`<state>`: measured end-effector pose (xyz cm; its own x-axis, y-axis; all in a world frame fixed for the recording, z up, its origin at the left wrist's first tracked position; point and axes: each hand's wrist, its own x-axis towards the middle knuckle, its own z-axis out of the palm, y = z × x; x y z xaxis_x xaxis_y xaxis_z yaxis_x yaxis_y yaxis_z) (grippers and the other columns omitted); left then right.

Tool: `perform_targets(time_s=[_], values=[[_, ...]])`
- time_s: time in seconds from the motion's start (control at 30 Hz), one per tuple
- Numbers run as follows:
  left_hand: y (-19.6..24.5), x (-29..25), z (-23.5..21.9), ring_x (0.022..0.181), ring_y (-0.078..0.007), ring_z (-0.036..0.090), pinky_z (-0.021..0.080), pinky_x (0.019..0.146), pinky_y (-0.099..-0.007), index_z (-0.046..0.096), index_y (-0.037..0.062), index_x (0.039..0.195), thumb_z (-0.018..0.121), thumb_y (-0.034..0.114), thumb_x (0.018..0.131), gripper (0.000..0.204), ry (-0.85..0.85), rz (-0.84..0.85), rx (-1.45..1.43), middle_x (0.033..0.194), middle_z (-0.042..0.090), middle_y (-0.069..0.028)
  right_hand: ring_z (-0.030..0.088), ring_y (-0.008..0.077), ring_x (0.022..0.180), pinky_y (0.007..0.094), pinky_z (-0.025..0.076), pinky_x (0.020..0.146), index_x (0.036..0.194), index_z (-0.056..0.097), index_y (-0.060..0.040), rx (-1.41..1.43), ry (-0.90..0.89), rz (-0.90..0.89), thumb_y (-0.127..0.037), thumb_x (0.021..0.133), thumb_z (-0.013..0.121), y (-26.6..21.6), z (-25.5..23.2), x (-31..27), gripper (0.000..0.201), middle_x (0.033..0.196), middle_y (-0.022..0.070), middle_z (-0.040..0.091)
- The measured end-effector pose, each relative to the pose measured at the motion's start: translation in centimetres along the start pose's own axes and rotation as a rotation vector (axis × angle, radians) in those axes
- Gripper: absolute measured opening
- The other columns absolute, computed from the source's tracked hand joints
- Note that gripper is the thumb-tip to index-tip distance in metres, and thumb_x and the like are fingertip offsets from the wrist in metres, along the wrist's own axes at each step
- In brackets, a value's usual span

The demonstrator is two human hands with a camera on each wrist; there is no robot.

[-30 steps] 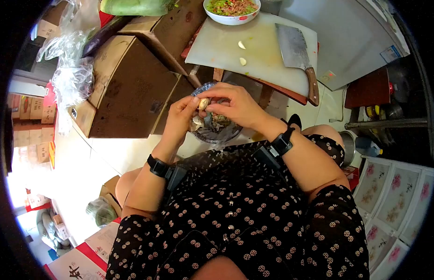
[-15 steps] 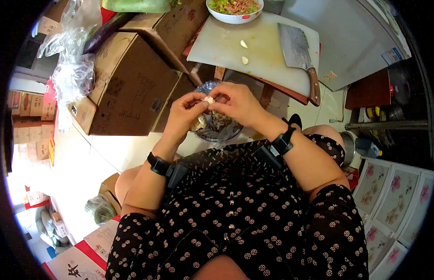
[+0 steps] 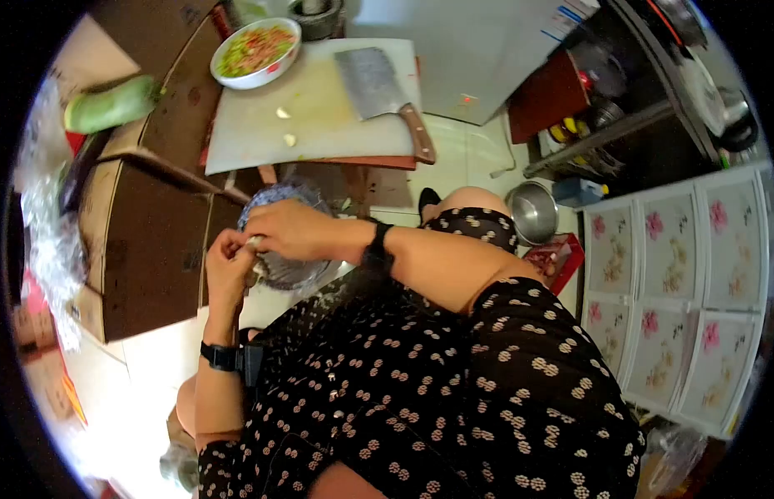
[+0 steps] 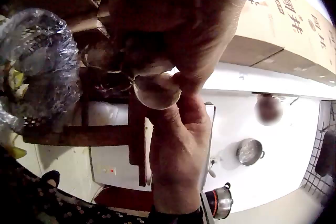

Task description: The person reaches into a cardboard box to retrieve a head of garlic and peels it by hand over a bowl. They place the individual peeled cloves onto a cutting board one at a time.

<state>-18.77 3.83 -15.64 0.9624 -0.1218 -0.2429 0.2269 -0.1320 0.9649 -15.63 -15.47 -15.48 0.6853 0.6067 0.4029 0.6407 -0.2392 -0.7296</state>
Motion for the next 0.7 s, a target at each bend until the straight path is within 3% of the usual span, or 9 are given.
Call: perform_targets(time_s=[0.13,0.17,0.27,0.37,0.47,0.57,0.6,0.67,0.7], values=[[-0.9,0.3,0.2,0.064,-0.0042,0.051,0.039,0.055,-0.0204,0.060,0.0030,0.083,0.062,0.005,0.085,0.003,0.054,0.054,-0.001,0.075,0.061,-0.0008,0.062,0.0361,0.089,0.0417,0.050,0.076,0.100,0.065,-0.0053,-0.031,-0.001,0.077,-0.016,0.084,0.066,-0.3,-0.2,0.3,0.020,0.094,0.0143,0.063],[-1.2,0.4,-0.1,0.064,-0.0039,0.051,0.038,0.055,-0.0197,0.061,0.0044,0.083,0.061,0.007,0.088,0.005,0.062,0.062,0.041,0.075,0.061,0.0002,0.062,0.0365,0.087,0.0418,0.050,0.074,0.099,0.066,-0.0047,-0.042,0.063,0.021,-0.017,0.083,0.067,0.1,0.4,0.3,0.020,0.091,0.0148,0.063],[-0.7,0.8,0.2,0.064,-0.0037,0.051,0.039,0.055,-0.0190,0.062,0.0014,0.086,0.064,0.008,0.085,0.007,0.037,0.038,-0.053,0.076,0.062,-0.0002,0.063,0.0352,0.083,0.0407,0.051,0.072,0.097,0.066,-0.0031,-0.040,0.061,0.051,-0.010,0.079,0.070,-0.6,-0.5,0.6,0.019,0.089,0.0140,0.064],[1.0,0.9,0.0,0.066,-0.0036,0.053,0.041,0.058,-0.0187,0.063,0.0012,0.087,0.065,0.009,0.087,0.008,-0.042,-0.014,-0.177,0.077,0.063,0.0004,0.064,0.0280,0.078,0.0347,0.051,0.069,0.096,0.066,-0.0009,-0.020,0.079,0.066,-0.008,0.081,0.070,-0.6,-1.2,0.9,0.017,0.088,0.0127,0.064],[1.6,1.2,0.2,0.068,-0.0047,0.055,0.043,0.060,-0.0195,0.064,0.0032,0.088,0.066,0.010,0.088,0.007,-0.088,0.017,-0.242,0.079,0.063,0.0006,0.064,0.0216,0.076,0.0308,0.050,0.066,0.096,0.065,-0.0005,0.104,0.034,0.241,-0.006,0.082,0.070,-1.2,-2.3,1.1,0.015,0.087,0.0109,0.063],[1.1,1.2,0.5,0.075,-0.0050,0.056,0.044,0.066,-0.0197,0.064,0.0033,0.090,0.067,0.008,0.088,0.006,-0.034,0.041,-0.257,0.083,0.063,0.0000,0.063,0.0178,0.073,0.0289,0.049,0.064,0.095,0.065,-0.0003,0.026,0.071,0.191,-0.005,0.083,0.069,-1.2,-1.8,0.9,0.014,0.085,0.0096,0.061],[1.0,1.3,0.7,0.073,-0.0048,0.055,0.044,0.065,-0.0197,0.064,0.0034,0.090,0.067,0.006,0.086,0.005,-0.012,0.069,-0.238,0.082,0.063,0.0004,0.064,0.0235,0.077,0.0317,0.050,0.067,0.096,0.063,-0.0005,0.009,0.043,0.196,-0.004,0.082,0.068,-1.5,-2.0,0.9,0.015,0.088,0.0109,0.060],[2.2,0.8,1.1,0.070,-0.0035,0.052,0.042,0.060,-0.0194,0.063,0.0032,0.089,0.064,0.002,0.082,0.007,0.022,0.103,-0.163,0.080,0.061,0.0018,0.063,0.0313,0.081,0.0371,0.051,0.069,0.102,0.062,-0.0018,-0.087,0.056,0.031,-0.004,0.082,0.067,-1.5,-2.0,1.0,0.020,0.091,0.0135,0.060],[2.8,0.8,1.4,0.066,-0.0028,0.050,0.040,0.056,-0.0197,0.062,0.0026,0.088,0.063,0.003,0.081,0.008,0.069,0.198,-0.076,0.077,0.059,0.0026,0.062,0.0351,0.083,0.0398,0.051,0.070,0.105,0.061,-0.0024,-0.139,0.069,-0.050,-0.005,0.082,0.066,-1.6,-2.0,1.1,0.023,0.092,0.0148,0.060]])
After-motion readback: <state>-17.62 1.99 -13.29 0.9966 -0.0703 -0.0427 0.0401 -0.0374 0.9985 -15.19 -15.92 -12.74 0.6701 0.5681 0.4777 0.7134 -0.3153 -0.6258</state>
